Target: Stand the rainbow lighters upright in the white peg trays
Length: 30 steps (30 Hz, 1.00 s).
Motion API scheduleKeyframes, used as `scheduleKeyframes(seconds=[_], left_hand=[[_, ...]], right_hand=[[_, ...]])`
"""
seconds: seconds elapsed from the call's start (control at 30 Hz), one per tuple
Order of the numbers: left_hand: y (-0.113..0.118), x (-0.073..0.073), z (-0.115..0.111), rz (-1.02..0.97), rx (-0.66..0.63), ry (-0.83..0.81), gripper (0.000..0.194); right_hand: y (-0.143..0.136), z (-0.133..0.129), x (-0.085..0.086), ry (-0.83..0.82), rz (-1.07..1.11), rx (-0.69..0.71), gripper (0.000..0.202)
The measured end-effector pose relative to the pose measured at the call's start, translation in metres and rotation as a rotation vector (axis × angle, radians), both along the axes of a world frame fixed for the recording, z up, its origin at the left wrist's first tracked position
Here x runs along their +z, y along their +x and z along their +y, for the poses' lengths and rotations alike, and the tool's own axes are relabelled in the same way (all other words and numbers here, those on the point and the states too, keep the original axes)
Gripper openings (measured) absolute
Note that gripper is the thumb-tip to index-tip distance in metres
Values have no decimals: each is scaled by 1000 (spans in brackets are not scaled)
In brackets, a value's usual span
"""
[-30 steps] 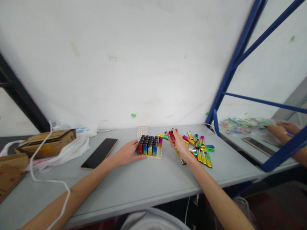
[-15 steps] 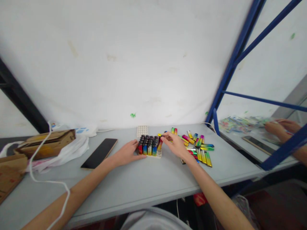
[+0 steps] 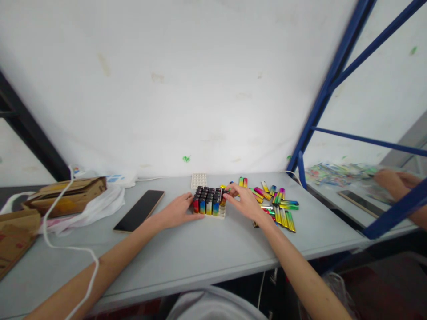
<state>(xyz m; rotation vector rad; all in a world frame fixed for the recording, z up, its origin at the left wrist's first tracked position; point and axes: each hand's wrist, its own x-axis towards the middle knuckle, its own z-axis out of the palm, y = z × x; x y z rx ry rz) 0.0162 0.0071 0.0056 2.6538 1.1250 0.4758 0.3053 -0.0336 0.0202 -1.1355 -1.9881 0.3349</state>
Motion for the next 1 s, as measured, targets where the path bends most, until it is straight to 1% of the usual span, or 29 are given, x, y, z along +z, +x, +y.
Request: scheduleKeyframes(seconds=[0.13,0.27,0.37,0.53,0.63,0.7,0.8,0.83,0.93,1.0], left_hand=[[1,3,-2,28,0,-10,57],[1,5,-3,-16,-9,-2,57],[1,4,-3,-30,-13,-9,56],[1,2,-1,21,17,-5,56],[1,1,-1,24,18,-3,55],[1,2,-1,23,12,-3,53],[1,3,-2,33,5,-6,51],[1,4,-3,32,1,-7,51],[1,4,-3,12,-5,-6,52],[1,3,-2,3,2,-2,53]], right_hand=[[0,0,2,-6,-4,-9,20],[2,1,3,-2,-11,-7,20],[3,2,2,3,-12,2,19],[4,3,1,16,-3,24,19],[7,6,2,38,29,-15,23],[12,9,0,81,12,-80,24],[23,16,-11,113,-133,-184,31],[26,18,-17,88,-210,-214,35],[34,19,-33,-61,-449,-271,45],[35,18,-37,-124,-550,-284,45]])
